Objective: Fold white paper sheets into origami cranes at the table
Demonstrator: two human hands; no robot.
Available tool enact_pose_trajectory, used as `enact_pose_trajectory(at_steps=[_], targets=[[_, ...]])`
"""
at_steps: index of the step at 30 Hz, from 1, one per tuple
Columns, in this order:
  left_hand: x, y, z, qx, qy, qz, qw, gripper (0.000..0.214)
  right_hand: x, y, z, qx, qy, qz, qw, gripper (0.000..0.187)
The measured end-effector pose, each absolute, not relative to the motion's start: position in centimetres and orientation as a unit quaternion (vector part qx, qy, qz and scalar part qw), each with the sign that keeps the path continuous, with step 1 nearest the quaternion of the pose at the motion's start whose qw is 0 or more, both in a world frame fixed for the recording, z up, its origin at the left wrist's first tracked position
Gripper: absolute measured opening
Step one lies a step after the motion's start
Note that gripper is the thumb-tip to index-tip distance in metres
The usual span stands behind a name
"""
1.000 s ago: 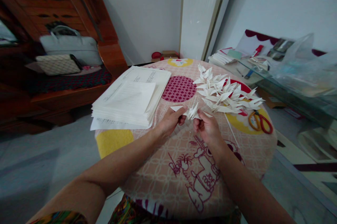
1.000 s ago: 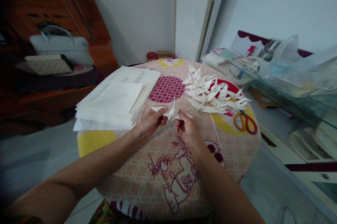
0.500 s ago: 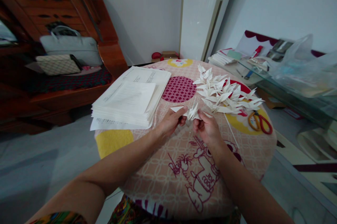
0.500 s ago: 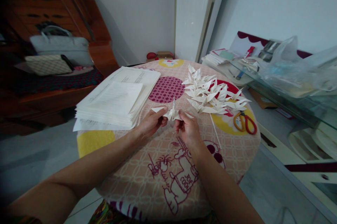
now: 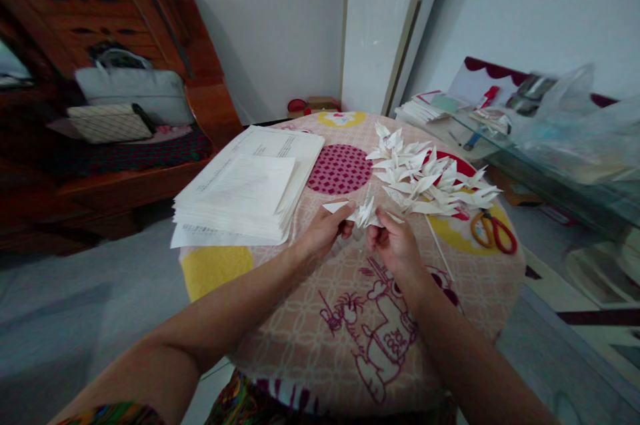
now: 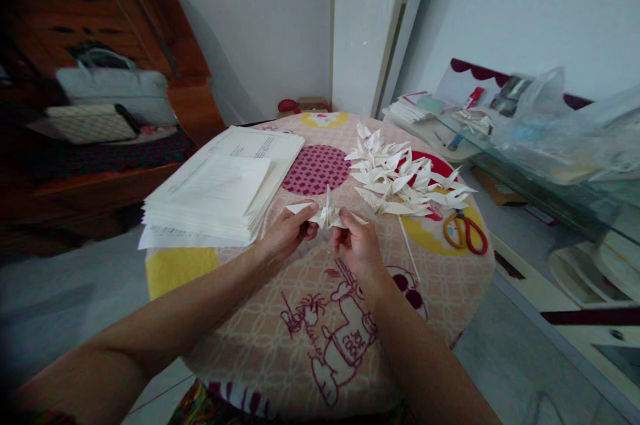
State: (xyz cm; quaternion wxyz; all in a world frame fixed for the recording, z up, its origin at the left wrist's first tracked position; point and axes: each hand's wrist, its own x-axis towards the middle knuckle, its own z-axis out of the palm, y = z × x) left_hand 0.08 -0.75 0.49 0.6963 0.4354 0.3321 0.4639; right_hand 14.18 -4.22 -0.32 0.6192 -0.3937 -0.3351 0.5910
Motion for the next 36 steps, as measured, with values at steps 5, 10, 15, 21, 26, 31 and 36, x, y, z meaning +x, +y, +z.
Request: enact_pose_trajectory(at_steps=[5, 10, 15, 21, 26, 31, 36], targets=[[0.0, -0.8, 0.6, 0.441, 0.328, 0.46, 0.697, 0.044, 14.2, -4.2, -0.4, -0.387, -0.338, 0.602, 0.611, 0.036], [0.1, -0.8, 0.6, 0.433, 0.315, 0.473, 0.699, 0.042, 14.2, -4.2, -0.4, -0.388, -0.342, 0.594, 0.616, 0.036], [0.1, -0.9, 0.8, 0.405, 0.307, 0.48, 0.715, 0.041, 14.3, -4.2, -0.4, -0.377, -0.341, 0.597, 0.62, 0.033], [0.0, -0.6, 0.7, 0.373, 0.301, 0.482, 0.734, 0.039, 14.3, -4.1, -0.3, -0.372, -0.316, 0.619, 0.615, 0.036], [-0.4, 0.0, 0.5, 0.341, 0.286, 0.498, 0.744, 0.033, 14.4, -4.0, -0.3, -0.343, -0.307, 0.645, 0.611, 0.035], [-0.7, 0.4, 0.4, 0.298, 0.259, 0.501, 0.77, 0.03, 14.6, -3.9, -0.3, -0.342, -0.275, 0.642, 0.629, 0.032], [-0.8, 0.5, 0.4, 0.247, 0.272, 0.473, 0.801, 0.027, 14.8, -3.9, -0.5, -0.357, -0.244, 0.645, 0.63, 0.032]])
